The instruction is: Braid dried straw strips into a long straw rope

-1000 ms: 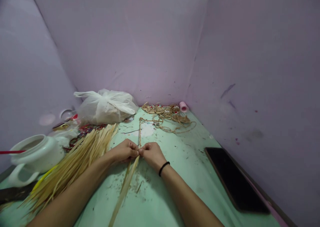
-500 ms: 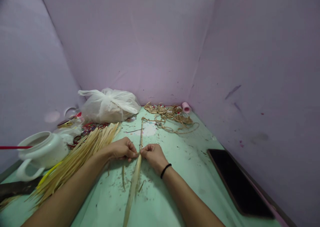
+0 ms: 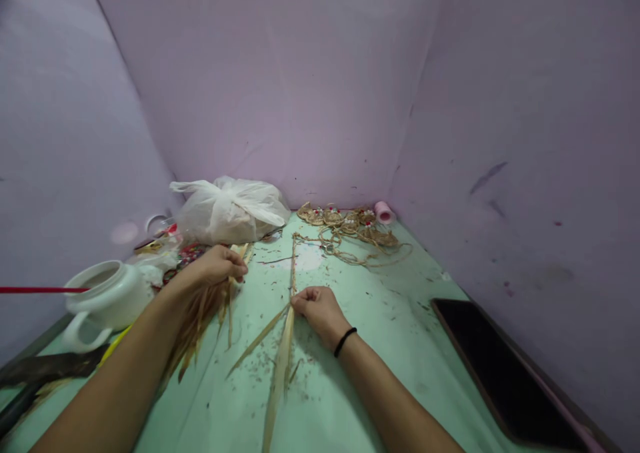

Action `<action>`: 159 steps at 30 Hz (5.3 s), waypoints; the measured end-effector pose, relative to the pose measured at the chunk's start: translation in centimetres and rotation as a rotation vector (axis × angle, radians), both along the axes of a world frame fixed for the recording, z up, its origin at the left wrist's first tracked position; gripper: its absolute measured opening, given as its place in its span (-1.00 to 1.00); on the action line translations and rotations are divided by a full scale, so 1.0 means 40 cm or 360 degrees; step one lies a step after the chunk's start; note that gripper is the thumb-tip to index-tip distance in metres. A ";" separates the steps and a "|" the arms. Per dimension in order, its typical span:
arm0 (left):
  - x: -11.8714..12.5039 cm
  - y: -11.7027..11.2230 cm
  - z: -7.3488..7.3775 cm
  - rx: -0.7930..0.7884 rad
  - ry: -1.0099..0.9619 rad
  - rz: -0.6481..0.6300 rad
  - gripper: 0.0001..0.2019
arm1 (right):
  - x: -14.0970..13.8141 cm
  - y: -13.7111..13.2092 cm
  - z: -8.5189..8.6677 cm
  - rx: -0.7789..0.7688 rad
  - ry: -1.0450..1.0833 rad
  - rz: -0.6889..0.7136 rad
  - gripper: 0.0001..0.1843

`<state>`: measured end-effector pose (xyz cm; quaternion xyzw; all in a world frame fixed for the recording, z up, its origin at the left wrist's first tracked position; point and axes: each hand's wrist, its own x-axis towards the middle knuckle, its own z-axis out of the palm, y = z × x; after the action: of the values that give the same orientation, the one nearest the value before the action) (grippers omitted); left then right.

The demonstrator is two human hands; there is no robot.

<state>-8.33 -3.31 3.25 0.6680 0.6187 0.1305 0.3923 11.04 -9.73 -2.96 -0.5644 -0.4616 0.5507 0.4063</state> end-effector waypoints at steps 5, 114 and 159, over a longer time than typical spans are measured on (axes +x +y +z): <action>-0.092 0.026 0.025 0.0311 0.0504 0.0306 -0.84 | -0.001 -0.002 0.003 -0.0007 -0.0013 0.0017 -0.85; 0.173 -0.089 -0.087 -0.0768 -0.0727 -0.0104 -0.87 | 0.022 -0.003 0.011 -0.0082 0.0319 0.0173 -0.87; 0.166 -0.091 -0.075 -0.0427 -0.0459 -0.0011 -0.90 | -0.021 -0.089 0.029 0.0881 -0.1439 0.0357 -0.82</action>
<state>-1.69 -6.96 0.25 0.5862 0.5657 0.1398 0.5628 10.20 -13.30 -1.82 -0.5643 -0.7756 0.1507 0.2393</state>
